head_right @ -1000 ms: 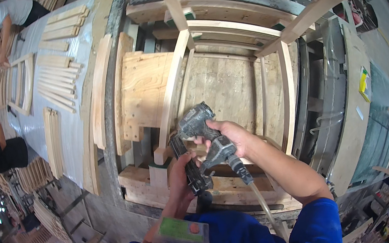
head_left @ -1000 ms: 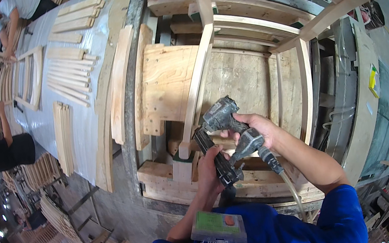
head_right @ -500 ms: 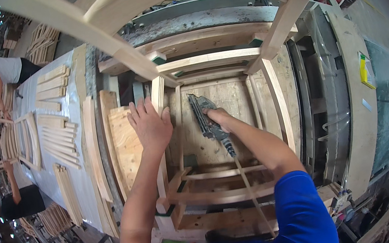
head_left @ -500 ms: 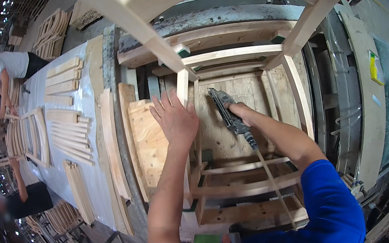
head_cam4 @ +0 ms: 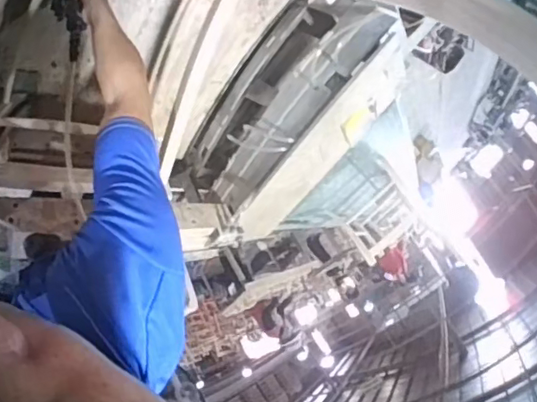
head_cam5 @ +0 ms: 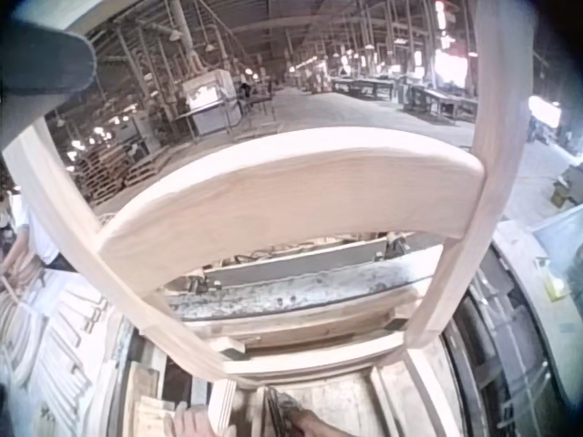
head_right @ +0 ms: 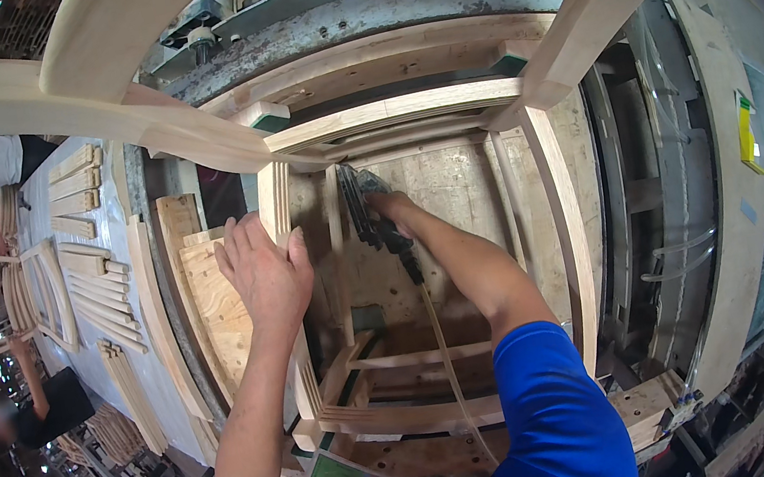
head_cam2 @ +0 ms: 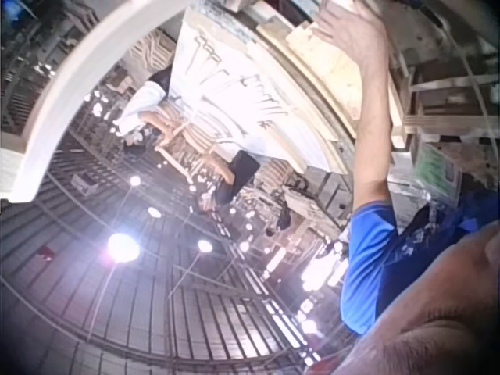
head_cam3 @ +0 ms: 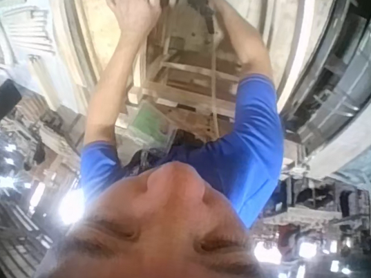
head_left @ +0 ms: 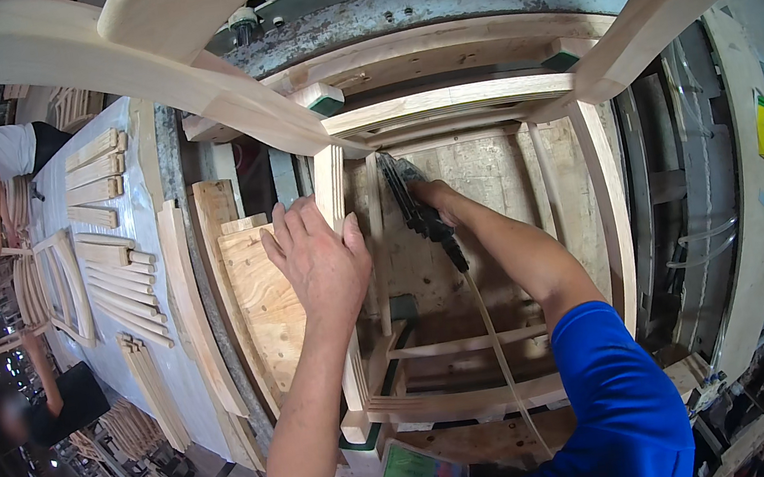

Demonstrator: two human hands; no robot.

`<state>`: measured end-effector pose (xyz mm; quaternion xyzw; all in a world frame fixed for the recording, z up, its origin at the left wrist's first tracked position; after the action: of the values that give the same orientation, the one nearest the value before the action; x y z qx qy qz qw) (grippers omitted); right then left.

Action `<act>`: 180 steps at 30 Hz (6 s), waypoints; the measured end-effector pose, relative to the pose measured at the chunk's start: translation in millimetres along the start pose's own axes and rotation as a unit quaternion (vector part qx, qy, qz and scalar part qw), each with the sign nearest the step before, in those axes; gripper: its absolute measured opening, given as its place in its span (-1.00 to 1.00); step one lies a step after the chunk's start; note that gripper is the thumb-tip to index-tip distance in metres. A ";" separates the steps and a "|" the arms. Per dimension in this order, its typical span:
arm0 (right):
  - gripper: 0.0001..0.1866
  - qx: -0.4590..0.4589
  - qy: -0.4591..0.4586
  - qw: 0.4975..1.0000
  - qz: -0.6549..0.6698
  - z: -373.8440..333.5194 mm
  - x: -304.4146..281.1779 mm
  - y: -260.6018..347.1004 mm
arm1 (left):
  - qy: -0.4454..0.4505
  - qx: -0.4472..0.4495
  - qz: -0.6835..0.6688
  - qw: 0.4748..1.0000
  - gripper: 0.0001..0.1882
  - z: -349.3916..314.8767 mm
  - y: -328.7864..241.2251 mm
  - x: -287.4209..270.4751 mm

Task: The person assembles wooden chair frames by attaching slats to the seat using a pneumatic nail gun. They repeatedly position the chair, drive nails into the joints, and move completed frames to a nearby stack.

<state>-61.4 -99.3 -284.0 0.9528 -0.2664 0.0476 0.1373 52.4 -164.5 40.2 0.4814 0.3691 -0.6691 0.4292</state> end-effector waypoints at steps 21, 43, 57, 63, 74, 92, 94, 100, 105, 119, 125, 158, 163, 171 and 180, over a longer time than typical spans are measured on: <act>-0.45 0.056 0.059 0.868 0.489 5.7 -145.1 -29.9 | -0.004 -0.005 -0.007 1.000 -0.41 -0.1 -1.0 -0.8; -0.32 -0.206 -0.131 0.732 -0.636 -52.8 -60.3 -19.3 | -0.009 -0.021 0.007 1.000 -0.48 -12.8 20.9 6.5; -0.46 -0.362 0.035 0.593 -0.718 -52.2 53.6 -107.9 | -0.027 0.007 -0.026 0.999 -0.50 -4.2 6.9 9.6; -0.42 -0.401 0.056 0.564 -0.720 -55.9 67.9 -103.5 | -0.020 -0.002 -0.026 0.999 -0.49 -4.4 10.9 11.1; -0.73 -0.397 0.098 0.353 -0.841 -80.9 48.7 -69.9 | -0.046 -0.009 -0.033 0.998 -0.46 -8.2 13.5 1.2; -0.60 -0.141 0.230 0.110 -0.957 -67.1 -71.4 -155.4 | -0.038 -0.013 -0.029 0.999 -0.47 -9.8 13.8 6.7; -0.62 -0.144 0.235 0.107 -0.955 -66.4 -75.5 -162.1 | -0.041 -0.013 -0.035 0.998 -0.47 -11.0 14.8 5.8; -0.68 -0.161 0.236 0.110 -0.952 -58.0 -69.5 -168.2 | -0.047 -0.010 -0.031 0.998 -0.49 -9.2 17.8 5.6; -0.72 -0.185 0.201 0.140 -0.952 -39.4 -46.6 -147.2 | -0.052 -0.008 -0.041 0.998 -0.50 -5.4 14.6 3.3; -0.66 -0.374 -0.102 0.291 -0.875 -281.3 -89.8 -27.7 | -0.007 -0.051 -0.073 0.996 -0.47 -16.9 12.3 -16.4; -0.46 -0.548 -0.280 0.507 -0.604 -581.7 -142.9 5.5 | -0.109 -0.038 -0.051 0.992 -0.29 -24.2 16.0 -18.3; -0.55 -0.481 -0.701 0.399 -0.345 -596.3 -446.0 -132.9 | -0.004 -0.028 0.035 0.999 -0.12 -75.2 -1.2 -58.2; -0.48 -0.508 -0.366 0.748 -0.221 -420.2 -288.6 -49.7 | 0.026 -0.031 0.049 0.998 -0.19 -87.5 10.0 -50.4; -0.77 -0.378 -0.225 0.897 -0.049 -368.9 -245.0 -34.7 | 0.076 -0.033 -0.041 0.996 -0.46 -64.1 2.6 -73.2; -0.78 -0.479 -0.192 0.856 -0.018 -527.3 -277.2 -25.3 | 0.043 -0.086 -0.234 0.967 -0.54 -51.9 -31.8 -210.4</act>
<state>-294.1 209.9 169.6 0.7641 -0.2604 -0.2721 0.5237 75.1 -59.9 231.3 0.3709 0.5459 -0.6954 0.2844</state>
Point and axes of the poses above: each hand's wrist, its own z-axis towards the middle knuckle, its own x-axis out of the palm, y = z × x, the point moved 10 cm from there along z, towards the middle knuckle, and after that the axes turned 13 degrees about -y, right-handed, at the moved point
